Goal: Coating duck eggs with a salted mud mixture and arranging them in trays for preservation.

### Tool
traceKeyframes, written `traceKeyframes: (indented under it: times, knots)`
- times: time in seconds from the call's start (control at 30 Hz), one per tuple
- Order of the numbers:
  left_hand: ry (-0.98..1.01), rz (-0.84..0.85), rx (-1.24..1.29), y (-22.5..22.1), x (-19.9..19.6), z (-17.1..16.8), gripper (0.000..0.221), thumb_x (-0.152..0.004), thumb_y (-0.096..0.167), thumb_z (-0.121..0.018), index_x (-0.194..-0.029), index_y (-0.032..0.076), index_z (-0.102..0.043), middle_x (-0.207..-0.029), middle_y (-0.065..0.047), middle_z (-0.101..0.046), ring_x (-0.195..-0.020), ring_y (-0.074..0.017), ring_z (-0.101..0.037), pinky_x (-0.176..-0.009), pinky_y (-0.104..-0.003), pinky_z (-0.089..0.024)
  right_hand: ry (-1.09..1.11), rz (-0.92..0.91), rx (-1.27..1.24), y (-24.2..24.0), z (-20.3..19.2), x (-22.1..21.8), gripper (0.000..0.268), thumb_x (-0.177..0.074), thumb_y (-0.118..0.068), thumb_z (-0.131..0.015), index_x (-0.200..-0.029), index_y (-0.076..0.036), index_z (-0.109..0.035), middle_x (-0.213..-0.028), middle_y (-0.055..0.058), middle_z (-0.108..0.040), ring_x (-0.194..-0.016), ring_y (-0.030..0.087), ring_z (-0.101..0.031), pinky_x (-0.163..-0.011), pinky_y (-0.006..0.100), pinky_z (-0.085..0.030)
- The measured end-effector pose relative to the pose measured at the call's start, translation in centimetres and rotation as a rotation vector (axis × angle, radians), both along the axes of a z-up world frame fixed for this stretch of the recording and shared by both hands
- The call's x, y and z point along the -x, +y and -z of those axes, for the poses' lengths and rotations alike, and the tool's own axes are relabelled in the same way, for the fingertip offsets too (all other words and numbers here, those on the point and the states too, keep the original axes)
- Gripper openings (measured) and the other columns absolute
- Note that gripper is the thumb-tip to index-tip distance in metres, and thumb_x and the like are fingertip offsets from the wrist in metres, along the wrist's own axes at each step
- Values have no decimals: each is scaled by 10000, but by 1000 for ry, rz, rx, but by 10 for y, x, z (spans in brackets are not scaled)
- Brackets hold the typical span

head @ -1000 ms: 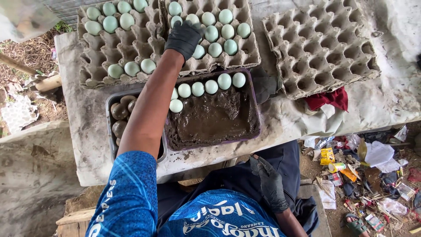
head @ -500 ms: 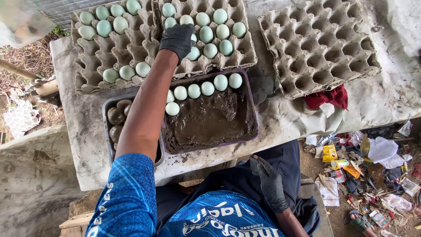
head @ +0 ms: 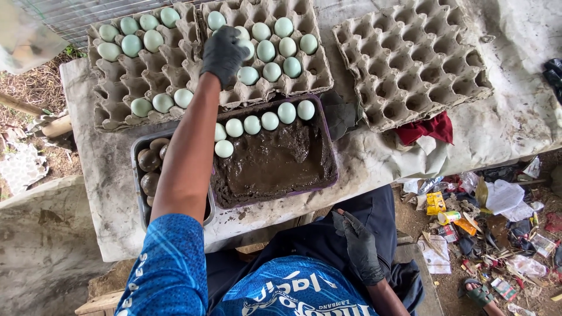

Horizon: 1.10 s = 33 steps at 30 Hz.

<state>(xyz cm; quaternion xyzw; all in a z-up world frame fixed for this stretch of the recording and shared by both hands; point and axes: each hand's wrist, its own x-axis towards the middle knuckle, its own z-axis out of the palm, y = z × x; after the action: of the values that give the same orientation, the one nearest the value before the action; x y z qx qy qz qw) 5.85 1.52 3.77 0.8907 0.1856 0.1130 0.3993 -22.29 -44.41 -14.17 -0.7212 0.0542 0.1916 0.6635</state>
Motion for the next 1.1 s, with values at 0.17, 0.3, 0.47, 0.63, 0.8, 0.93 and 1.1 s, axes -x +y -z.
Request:
traceKeyframes:
  times: [0.17,0.3,0.47,0.63,0.8,0.93,1.1]
  knots:
    - [-270,-89,1016,27,13,14,329,-778,176,-636,-1098,121,-685,-1187,-184,-690,-1003,-376,-712,-650,-436,-683,-5,-22,37,8,-11,1,359,-1013,-102,-544,-1342,-48,-676,-1330,101,-732,-1197,212,-716,-949,328,-637]
    - [-264,-21,1487,-4,64,-21,503,-828,164,-455,-1279,-33,-561,-1078,-302,-660,-722,-394,-672,-511,-434,-523,79,-33,54,21,-34,3,374,-1002,-136,-570,-1352,-60,-680,-1321,100,-739,-1203,193,-705,-985,317,-612]
    - [-227,-30,1449,-42,126,-52,495,-840,345,-613,-1161,-30,-647,-896,-209,-714,-573,-260,-663,-409,-307,-524,-58,-160,131,25,-43,9,374,-1006,-181,-564,-1348,-90,-684,-1341,94,-730,-1244,202,-696,-1064,289,-549]
    - [-306,3,1503,-56,167,-41,402,-887,326,-740,-1101,34,-567,-873,-195,-661,-500,-258,-625,-364,-303,-534,52,-156,236,26,-39,16,410,-998,-228,-576,-1378,-103,-667,-1157,143,-806,-1042,231,-795,-921,305,-615]
    - [-237,125,1486,-51,192,-34,428,-912,397,-616,-1099,13,-641,-834,-215,-697,-495,-235,-616,-361,-267,-385,-14,-171,122,31,-29,24,380,-992,-177,-598,-1347,-79,-691,-1166,134,-802,-980,249,-805,-875,318,-639]
    - [-293,-70,1238,-27,181,-17,358,-857,241,-595,-1137,21,-633,-899,-169,-685,-577,-230,-620,-407,-279,-375,100,-111,139,34,-32,33,387,-991,-158,-617,-1364,-89,-692,-1106,144,-806,-965,201,-763,-861,297,-612]
    - [-435,-24,286,12,125,8,414,-833,87,-866,-1177,98,-635,-1217,-133,-659,-1064,-248,-700,-876,-284,-685,-175,-220,226,20,1,34,357,-983,-164,-608,-1317,-80,-702,-1273,91,-766,-1166,182,-725,-1029,278,-549]
